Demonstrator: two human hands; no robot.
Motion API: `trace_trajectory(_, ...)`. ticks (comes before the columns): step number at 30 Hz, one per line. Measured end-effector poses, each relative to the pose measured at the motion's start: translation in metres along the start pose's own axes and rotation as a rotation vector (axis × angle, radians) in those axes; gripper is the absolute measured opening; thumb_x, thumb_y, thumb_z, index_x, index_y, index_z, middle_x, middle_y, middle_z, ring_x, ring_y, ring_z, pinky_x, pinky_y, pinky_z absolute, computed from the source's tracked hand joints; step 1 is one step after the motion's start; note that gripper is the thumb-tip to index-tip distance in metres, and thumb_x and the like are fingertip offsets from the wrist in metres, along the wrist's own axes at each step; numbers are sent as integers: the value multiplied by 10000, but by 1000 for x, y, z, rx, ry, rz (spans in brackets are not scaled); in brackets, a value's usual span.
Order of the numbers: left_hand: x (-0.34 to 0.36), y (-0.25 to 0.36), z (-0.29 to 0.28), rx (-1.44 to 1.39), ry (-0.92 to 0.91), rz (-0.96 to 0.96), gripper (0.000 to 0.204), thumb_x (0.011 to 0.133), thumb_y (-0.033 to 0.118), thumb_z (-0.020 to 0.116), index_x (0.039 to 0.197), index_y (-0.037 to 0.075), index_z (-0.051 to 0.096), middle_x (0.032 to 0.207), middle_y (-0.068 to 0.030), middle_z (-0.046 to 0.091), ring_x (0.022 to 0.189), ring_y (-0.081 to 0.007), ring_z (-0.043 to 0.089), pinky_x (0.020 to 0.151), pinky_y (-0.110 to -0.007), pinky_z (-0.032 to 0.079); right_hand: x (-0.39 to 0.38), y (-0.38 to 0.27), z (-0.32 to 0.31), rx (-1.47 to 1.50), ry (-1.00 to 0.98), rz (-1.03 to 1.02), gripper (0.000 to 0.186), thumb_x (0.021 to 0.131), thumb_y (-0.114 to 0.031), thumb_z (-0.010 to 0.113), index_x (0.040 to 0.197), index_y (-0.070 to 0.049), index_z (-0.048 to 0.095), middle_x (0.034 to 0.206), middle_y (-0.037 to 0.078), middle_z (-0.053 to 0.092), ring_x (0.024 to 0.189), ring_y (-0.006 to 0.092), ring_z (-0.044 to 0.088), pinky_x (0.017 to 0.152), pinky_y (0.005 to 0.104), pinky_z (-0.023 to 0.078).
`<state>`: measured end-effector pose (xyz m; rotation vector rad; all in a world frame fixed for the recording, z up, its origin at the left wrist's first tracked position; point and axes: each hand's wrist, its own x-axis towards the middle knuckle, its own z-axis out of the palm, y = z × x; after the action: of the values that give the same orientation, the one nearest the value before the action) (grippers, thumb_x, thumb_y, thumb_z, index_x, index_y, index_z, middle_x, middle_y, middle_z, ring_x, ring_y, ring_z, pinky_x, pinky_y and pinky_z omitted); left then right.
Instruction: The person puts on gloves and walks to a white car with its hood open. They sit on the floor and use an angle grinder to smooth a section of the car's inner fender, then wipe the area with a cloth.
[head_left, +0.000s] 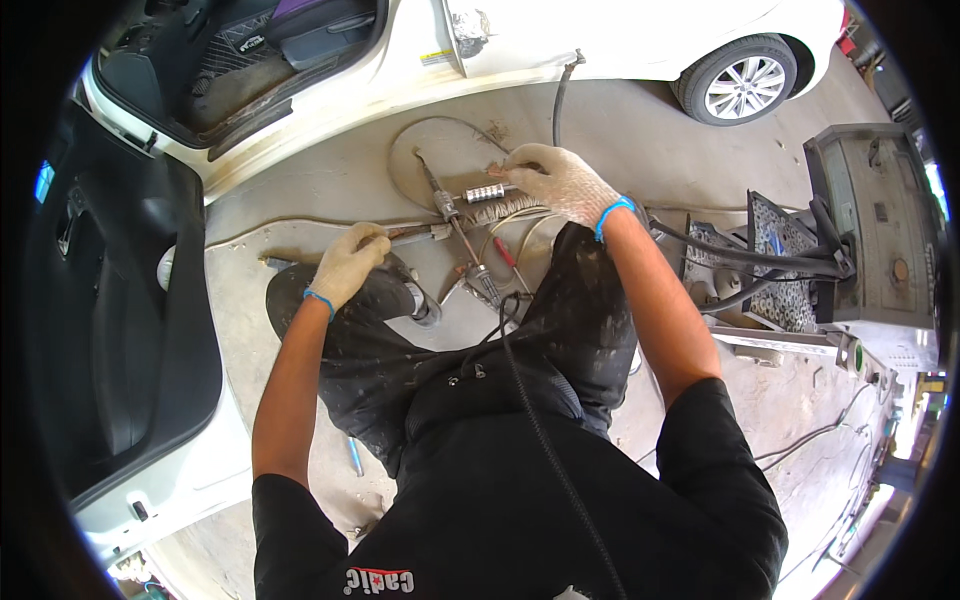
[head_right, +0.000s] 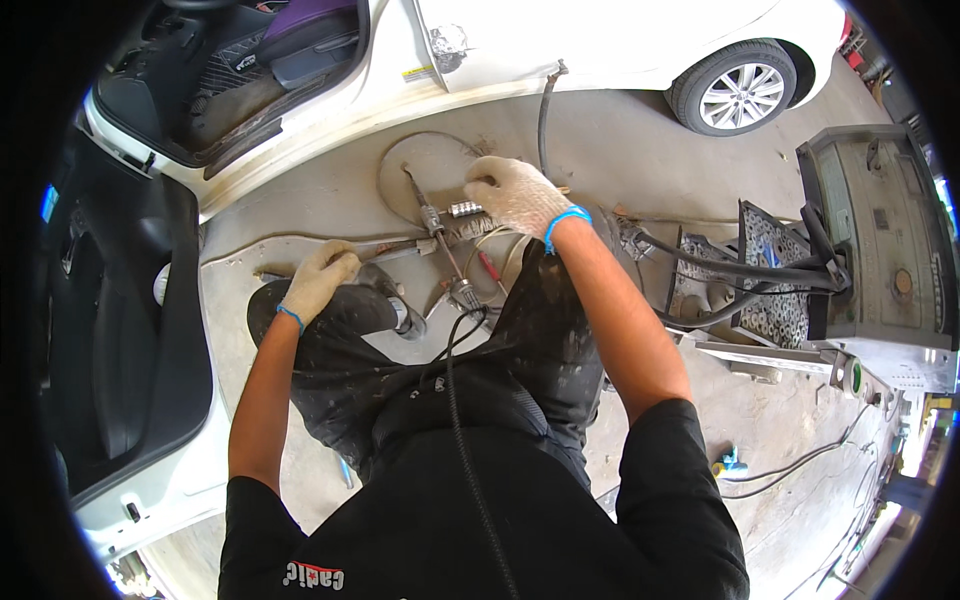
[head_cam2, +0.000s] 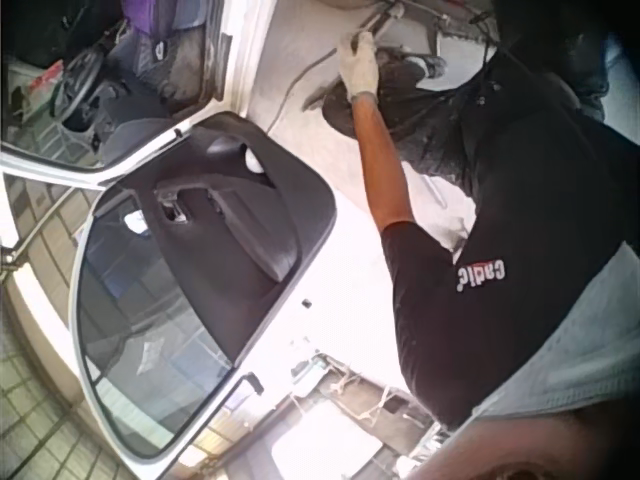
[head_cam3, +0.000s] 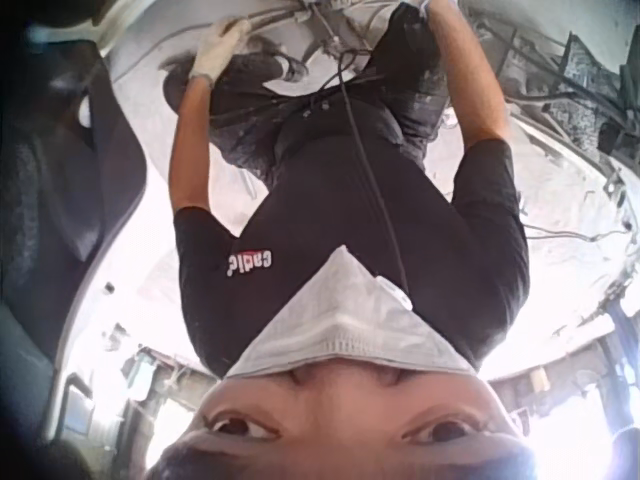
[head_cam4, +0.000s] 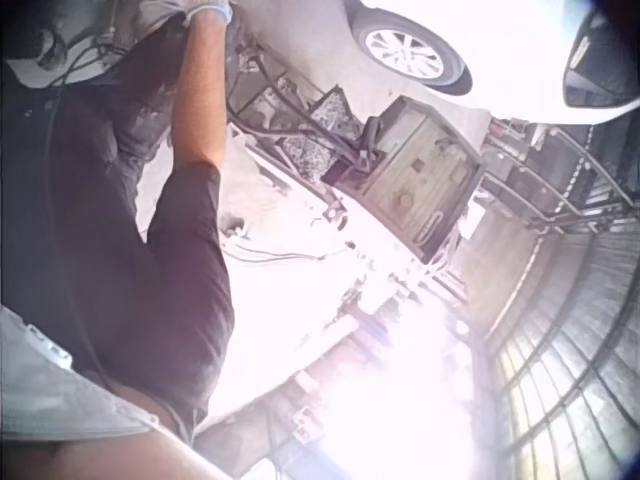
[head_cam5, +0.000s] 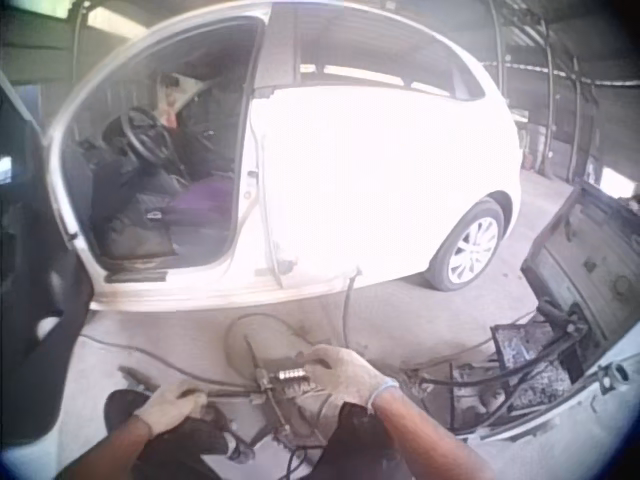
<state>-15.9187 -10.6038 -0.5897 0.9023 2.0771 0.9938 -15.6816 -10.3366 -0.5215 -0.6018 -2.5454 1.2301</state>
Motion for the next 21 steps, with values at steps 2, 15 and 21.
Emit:
trace_trajectory(2,2,1,15,70,-81,58,331,888,256,643,1125,25,639,1005,-100,683,943,-194,640,860,-320,493,12,10,10,18,-56,-55,304,870,-261,578,1046,-30,670,963,211,680,930,370,647,845,414,497)
trace_trajectory(15,97,73,63,546,-378,271,346,845,345,629,1066,80,642,965,-172,689,918,-341,663,800,-438,517,24,54,17,-248,-227,167,299,845,-226,586,1060,-26,640,962,204,656,917,374,629,818,440,493)
trace_trajectory(21,99,67,83,556,-390,337,318,865,284,641,1081,52,630,965,-171,682,893,-329,663,785,-419,514,-23,42,-22,-201,224,52,288,848,-182,601,1083,-24,651,993,200,661,966,379,625,841,448,496)
